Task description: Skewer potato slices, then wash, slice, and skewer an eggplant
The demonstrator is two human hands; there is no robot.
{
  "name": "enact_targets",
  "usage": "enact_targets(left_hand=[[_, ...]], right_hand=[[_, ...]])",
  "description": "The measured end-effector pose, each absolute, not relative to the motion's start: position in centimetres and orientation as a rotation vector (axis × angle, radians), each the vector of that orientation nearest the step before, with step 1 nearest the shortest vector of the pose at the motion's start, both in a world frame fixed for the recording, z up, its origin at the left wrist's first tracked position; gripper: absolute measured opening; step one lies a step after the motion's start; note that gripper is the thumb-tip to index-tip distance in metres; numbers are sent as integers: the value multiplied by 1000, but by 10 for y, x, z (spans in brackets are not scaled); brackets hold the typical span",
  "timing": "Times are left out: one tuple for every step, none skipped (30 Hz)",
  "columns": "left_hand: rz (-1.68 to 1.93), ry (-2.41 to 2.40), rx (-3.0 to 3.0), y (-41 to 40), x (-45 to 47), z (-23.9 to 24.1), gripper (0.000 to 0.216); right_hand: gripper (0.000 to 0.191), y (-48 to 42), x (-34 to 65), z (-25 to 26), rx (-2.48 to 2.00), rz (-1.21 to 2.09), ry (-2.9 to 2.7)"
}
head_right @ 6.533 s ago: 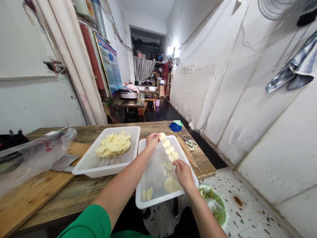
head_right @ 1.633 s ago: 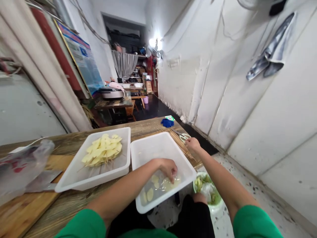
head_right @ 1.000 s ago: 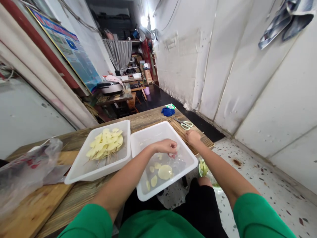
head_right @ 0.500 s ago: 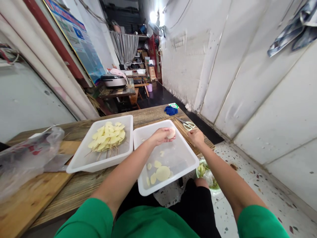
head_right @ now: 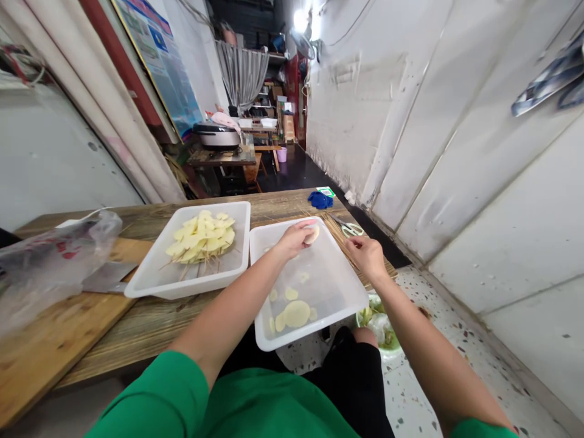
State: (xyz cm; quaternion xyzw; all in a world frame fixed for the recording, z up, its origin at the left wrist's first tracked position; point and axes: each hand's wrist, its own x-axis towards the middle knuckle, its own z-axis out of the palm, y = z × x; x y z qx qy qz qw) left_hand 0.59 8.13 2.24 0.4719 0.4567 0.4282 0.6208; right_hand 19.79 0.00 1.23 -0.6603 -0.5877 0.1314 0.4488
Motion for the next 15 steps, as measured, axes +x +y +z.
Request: enact_targets(left_hand=[[993,1007,1067,81,6,23,39],[995,964,1057,81,6,24,35],[997,931,1056,80,6,25,33],[1001,920,1062,79,6,25,31],[1008,937,1073,79,7,25,30],[1015,976,1090,78,7,25,29],[1025,1023,1111,77,8,25,28],[1035,1060,1133,76,8,25,26],[1044,1073,1155,75,9,25,25],[1051,1063,1177,74,10,26,25],[1058,1040,1195,73,11,27,25],[1068,1021,1208,72,12,28,25],[1083,1013,1217,71,13,29,25],[1104,1018,1231,70,13,30,25],[1134,1028,1250,70,13,31,24]], right_hand=[[27,-3,193,14,-1625,329,-1506],[26,-5,188,14,-1628,333,-1563],[25,-6,185,14,-1639,337,-1621],[24,-6,182,14,-1656,337,-1671],[23,-5,179,13,-1677,330,-1712],[22,-4,177,13,-1702,320,-1745],[21,-3,175,12,-1726,306,-1769],[20,-2,173,13,-1752,285,-1783],[19,-1,171,13,-1774,260,-1791],[19,-1,169,14,-1790,239,-1800],[19,-1,166,16,-1799,225,-1817],[19,-2,164,17,-1804,216,-1836],[19,-2,161,19,-1808,215,-1858],[18,-3,159,21,-1816,215,-1879],[17,-4,158,22,-1830,210,-1900]])
